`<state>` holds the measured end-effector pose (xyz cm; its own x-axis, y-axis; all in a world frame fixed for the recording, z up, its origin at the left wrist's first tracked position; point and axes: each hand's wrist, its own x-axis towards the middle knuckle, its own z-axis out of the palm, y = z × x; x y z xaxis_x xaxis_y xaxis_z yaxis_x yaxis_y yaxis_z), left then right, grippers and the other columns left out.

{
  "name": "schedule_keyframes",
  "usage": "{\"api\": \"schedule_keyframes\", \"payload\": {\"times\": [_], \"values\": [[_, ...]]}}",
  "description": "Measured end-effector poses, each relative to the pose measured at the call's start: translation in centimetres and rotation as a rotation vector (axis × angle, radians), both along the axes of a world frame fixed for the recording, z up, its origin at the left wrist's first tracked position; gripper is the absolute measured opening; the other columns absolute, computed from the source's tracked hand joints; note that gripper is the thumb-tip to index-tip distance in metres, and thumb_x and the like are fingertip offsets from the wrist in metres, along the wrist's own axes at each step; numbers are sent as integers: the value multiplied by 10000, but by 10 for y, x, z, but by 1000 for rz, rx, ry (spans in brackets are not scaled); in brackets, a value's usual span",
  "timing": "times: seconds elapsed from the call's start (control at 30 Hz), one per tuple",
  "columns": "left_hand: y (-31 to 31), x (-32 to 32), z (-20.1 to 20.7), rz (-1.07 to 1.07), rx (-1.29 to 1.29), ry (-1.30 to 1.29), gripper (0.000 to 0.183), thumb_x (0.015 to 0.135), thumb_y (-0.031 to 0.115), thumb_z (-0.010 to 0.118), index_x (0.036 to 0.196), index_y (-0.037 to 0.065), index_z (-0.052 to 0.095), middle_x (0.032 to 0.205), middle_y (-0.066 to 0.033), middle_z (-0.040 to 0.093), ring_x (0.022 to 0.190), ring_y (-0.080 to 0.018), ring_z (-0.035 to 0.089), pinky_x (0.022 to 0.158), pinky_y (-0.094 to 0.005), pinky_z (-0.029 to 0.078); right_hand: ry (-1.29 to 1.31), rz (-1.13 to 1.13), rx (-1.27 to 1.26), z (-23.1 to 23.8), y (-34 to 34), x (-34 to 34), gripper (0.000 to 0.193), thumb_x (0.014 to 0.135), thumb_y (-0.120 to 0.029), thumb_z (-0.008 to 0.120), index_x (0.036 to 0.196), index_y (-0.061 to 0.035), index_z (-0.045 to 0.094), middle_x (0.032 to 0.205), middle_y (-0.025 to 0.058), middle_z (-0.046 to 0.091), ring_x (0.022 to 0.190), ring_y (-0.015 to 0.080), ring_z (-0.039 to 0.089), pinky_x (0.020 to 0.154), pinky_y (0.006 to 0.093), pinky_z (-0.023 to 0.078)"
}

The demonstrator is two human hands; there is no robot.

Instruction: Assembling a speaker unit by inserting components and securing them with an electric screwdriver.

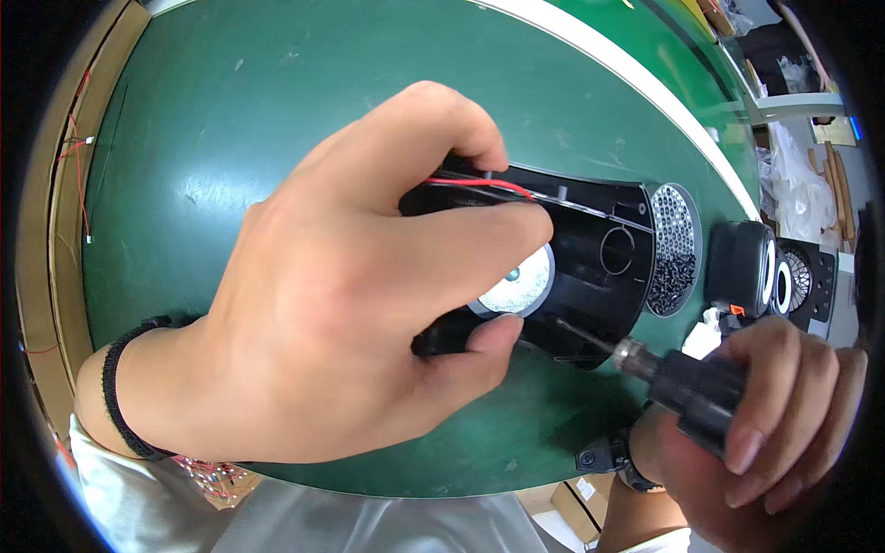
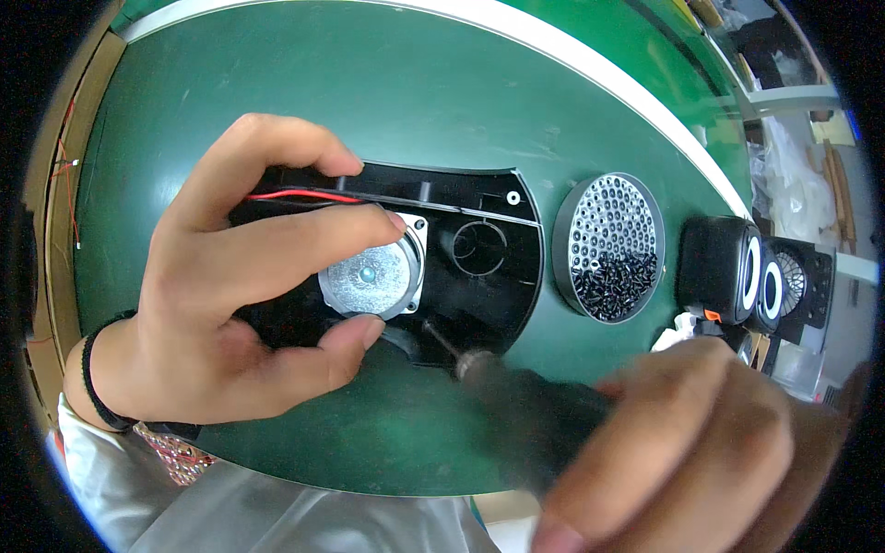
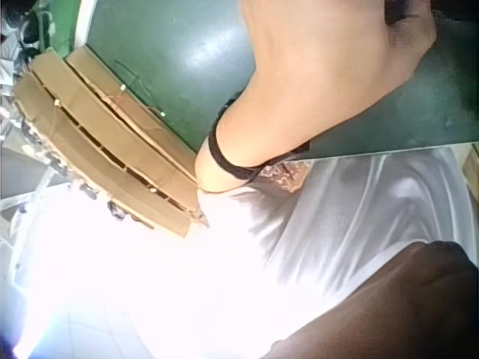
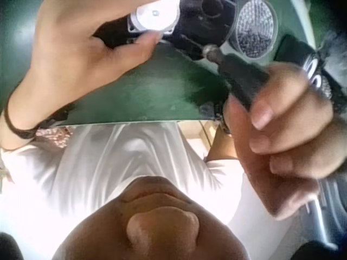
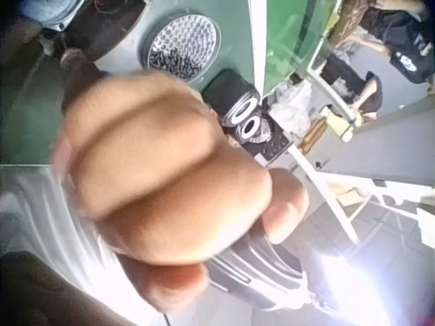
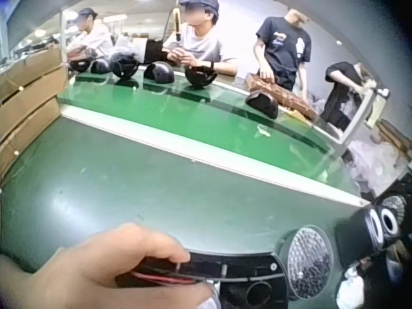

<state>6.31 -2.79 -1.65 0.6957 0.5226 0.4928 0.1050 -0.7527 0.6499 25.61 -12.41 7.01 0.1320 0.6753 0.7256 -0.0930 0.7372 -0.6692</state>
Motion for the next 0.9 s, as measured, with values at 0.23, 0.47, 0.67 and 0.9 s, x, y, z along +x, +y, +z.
{"api": "schedule_keyframes", "payload": {"times": [0.23, 0.47, 0.67, 0.9], "values": [[3, 0, 25, -55, -38, 85, 454, 584, 51, 803, 1027, 18, 708, 1129, -195, 532, 848, -273, 589, 722, -334, 514, -90, 211, -65, -14, 11, 6, 313, 977, -201, 534, 1248, -113, 406, 806, 72, 546, 670, 226, 574, 691, 446, 522], [0, 1, 27, -58, -32, 60, 466, 570, 53, 813, 1023, 21, 710, 1129, -196, 535, 852, -276, 588, 714, -335, 513, -197, 403, -128, -17, 14, 14, 303, 998, -248, 527, 1252, -159, 386, 815, 51, 512, 703, 215, 554, 721, 456, 496], [-2, 3, 5, -34, -49, -244, 472, 567, 38, 813, 1028, 6, 715, 1129, -201, 539, 868, -284, 592, 716, -344, 515, -243, 569, -166, -16, -2, 21, 297, 1014, -282, 521, 1255, -191, 372, 821, 36, 487, 727, 208, 539, 742, 462, 478], [-1, 0, 25, -61, -40, 26, 475, 578, 19, 805, 1044, 1, 716, 1130, -203, 547, 934, -310, 591, 763, -366, 517, -140, 194, -291, -31, -2, -11, 332, 952, -186, 593, 1193, -107, 378, 729, 15, 502, 610, 169, 532, 619, 347, 480]]}}
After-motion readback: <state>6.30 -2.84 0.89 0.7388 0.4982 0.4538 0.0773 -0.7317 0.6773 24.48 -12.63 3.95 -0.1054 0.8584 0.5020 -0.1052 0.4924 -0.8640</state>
